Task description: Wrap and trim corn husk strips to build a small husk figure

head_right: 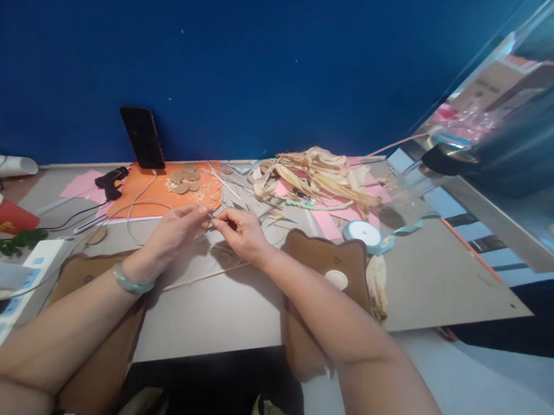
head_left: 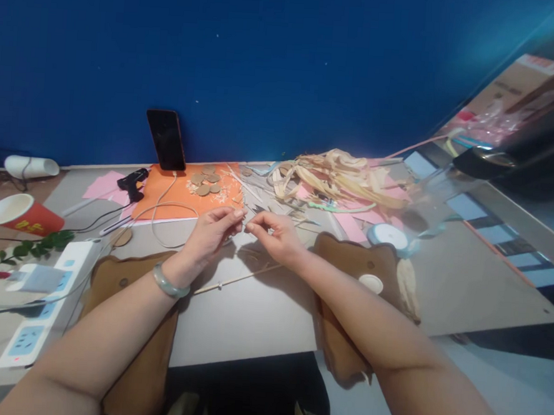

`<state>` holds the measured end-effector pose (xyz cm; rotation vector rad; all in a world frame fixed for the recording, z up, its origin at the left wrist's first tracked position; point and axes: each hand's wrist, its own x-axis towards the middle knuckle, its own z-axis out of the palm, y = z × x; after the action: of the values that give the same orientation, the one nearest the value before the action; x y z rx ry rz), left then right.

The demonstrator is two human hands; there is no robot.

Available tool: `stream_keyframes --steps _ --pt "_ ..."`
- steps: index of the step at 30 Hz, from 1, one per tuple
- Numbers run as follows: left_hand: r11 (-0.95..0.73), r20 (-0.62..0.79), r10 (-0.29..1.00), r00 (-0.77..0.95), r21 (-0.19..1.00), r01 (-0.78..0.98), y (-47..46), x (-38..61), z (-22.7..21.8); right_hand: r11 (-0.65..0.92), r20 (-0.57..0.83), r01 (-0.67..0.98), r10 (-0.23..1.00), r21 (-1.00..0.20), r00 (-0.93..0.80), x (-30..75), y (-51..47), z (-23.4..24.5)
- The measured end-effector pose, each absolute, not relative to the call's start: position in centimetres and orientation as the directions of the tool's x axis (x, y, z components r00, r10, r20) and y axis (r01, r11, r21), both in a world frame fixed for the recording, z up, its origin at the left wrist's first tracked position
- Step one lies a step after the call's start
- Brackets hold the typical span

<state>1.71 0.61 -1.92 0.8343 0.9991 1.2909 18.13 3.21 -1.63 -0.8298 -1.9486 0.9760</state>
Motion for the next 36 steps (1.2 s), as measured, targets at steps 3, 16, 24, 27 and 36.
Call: stream_keyframes --steps 3,16,24,27,36 --pt "0.141 -0.147 0.989 0.015 0.906 -0.4 0.6 1.7 -2.0 0.496 0.35 0.195 0.793 -0.846 -0.498 18.2 3.2 -1.4" --pt "0.059 -0.193 0.958 -0.211 0.856 -0.514 0.9 1.2 -0.4 0.507 0.365 0.292 0.829 -0.811 -0.424 18.3 3.4 -1.6" --pt "0.163 -0.206 0.977 -0.052 0.885 -0.436 0.5 2.2 -1.7 0.532 0.379 0.211 0.781 -0.82 -0.497 18.1 3.3 -1.6" --pt "0.144 -0.179 0.983 -0.038 0.886 -0.44 0.6 2.0 -1.7 0.528 0.365 0.213 0.776 -0.822 -0.515 18.1 3.3 -1.5" --pt "0.164 -0.172 0.985 0.004 0.93 -0.329 0.6 1.1 -1.8 0.493 0.347 0.257 0.821 -0.831 -0.453 18.4 3.6 -1.2"
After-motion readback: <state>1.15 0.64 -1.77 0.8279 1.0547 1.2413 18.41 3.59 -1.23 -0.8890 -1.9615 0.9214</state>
